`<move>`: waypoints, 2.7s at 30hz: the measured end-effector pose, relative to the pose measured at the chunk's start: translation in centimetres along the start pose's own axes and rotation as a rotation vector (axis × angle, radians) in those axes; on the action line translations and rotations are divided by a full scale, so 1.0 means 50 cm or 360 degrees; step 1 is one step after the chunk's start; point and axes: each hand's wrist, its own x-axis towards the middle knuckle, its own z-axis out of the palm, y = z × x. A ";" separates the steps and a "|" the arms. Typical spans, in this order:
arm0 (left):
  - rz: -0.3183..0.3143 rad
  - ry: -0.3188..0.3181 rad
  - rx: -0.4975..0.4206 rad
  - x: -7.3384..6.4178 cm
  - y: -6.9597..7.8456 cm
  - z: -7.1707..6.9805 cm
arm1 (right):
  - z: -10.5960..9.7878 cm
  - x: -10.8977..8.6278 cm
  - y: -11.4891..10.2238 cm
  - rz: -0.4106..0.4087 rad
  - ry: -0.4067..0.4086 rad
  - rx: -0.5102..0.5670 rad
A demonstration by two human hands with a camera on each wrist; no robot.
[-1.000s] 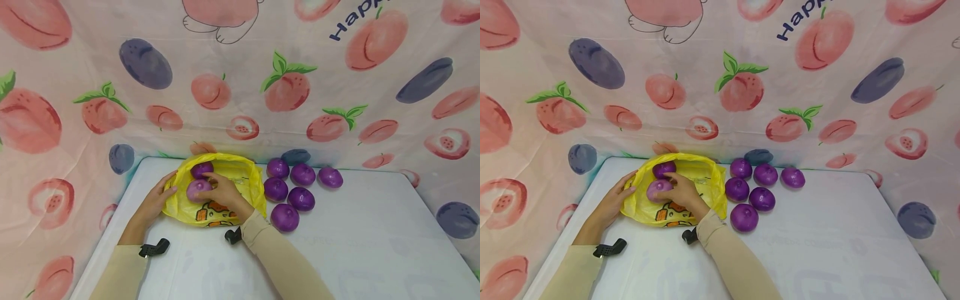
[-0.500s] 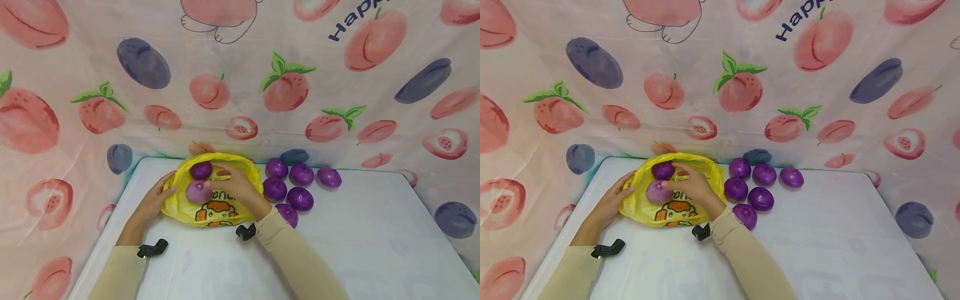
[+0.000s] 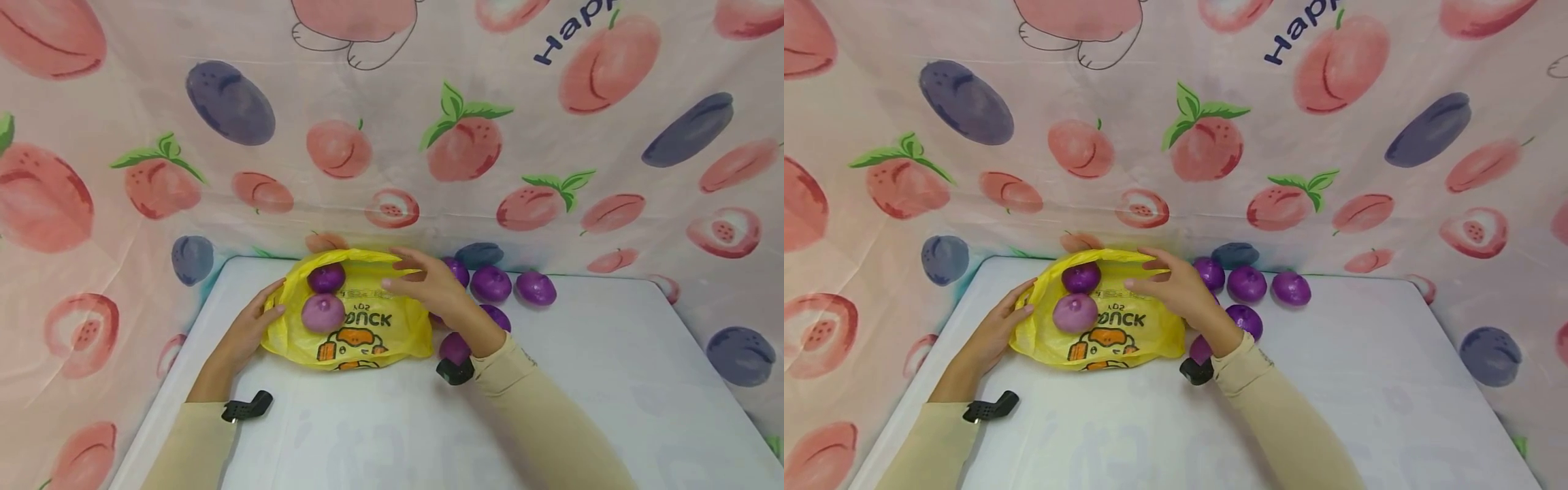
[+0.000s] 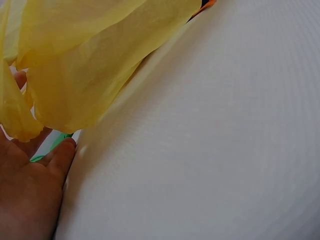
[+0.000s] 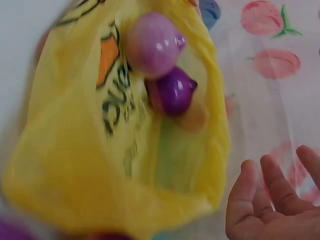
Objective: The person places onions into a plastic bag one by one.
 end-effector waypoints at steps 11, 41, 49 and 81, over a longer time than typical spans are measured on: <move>-0.0023 0.0016 0.0021 0.001 -0.001 0.004 | -0.155 -0.078 0.038 -0.0041 0.0185 -0.0062; -0.0011 0.0016 0.0024 0.001 -0.002 0.000 | -0.381 -0.149 0.220 0.0162 0.0616 -0.0355; -0.0019 0.0018 0.0021 0.002 -0.002 0.001 | -0.397 -0.143 0.269 0.0292 0.0606 -0.0333; -0.0016 0.0018 0.0040 -0.001 -0.001 0.002 | -0.415 -0.087 0.352 0.0490 0.0337 -0.0140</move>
